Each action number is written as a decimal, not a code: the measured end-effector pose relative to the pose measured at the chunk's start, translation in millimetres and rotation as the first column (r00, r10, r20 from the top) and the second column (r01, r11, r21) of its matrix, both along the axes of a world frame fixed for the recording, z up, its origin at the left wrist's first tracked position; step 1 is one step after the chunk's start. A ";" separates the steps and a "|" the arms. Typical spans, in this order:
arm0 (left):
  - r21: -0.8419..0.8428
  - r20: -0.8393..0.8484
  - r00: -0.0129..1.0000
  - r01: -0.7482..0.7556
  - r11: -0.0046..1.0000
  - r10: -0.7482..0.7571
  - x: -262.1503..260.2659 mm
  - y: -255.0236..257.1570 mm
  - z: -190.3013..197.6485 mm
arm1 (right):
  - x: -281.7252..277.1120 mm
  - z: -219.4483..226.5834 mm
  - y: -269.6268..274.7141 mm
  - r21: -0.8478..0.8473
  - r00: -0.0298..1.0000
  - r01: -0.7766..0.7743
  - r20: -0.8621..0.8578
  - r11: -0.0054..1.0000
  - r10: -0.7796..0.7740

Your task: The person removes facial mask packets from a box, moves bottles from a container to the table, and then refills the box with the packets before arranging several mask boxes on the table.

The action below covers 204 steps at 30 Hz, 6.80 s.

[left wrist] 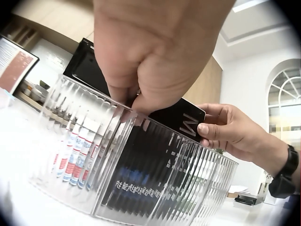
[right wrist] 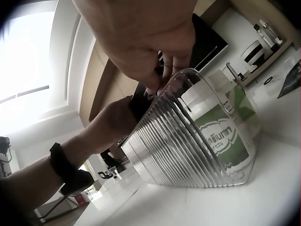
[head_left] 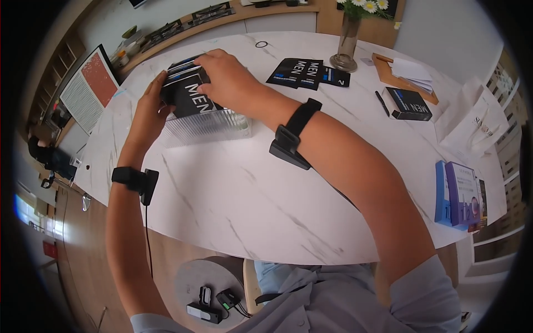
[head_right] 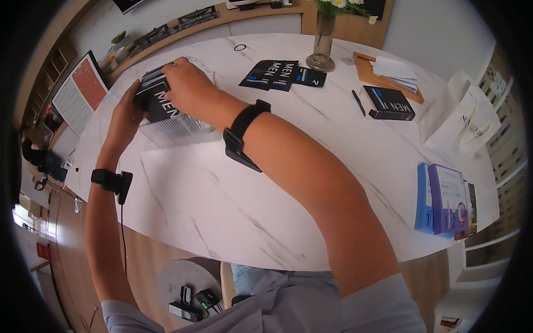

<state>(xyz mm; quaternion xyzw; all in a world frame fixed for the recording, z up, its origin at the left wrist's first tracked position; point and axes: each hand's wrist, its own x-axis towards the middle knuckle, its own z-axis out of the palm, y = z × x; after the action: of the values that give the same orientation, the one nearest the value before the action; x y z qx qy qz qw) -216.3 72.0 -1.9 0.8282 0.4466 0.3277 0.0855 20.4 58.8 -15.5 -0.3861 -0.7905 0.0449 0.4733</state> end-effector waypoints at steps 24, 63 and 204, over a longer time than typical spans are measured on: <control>0.233 0.059 0.959 0.257 0.938 -0.277 120.2 -119.7 12.7 | 347.3 -51.5 -118.4 -0.231 0.269 0.962 0.717 0.145 -0.643; -0.604 0.380 0.857 0.515 0.608 -0.348 119.4 -119.4 -44.7 | 155.7 27.2 -203.1 -0.054 0.914 -0.367 0.164 0.929 0.371; -0.530 0.828 0.560 0.772 0.352 0.019 139.9 -106.0 -85.4 | 290.4 8.6 -174.1 -0.076 0.684 0.239 -0.695 0.968 -0.224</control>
<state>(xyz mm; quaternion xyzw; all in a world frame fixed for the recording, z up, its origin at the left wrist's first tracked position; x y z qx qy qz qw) -76.4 -34.0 -87.3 0.5442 0.2403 0.3119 0.7408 310.7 -115.3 -6.9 -0.4323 -0.4985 0.1190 0.7420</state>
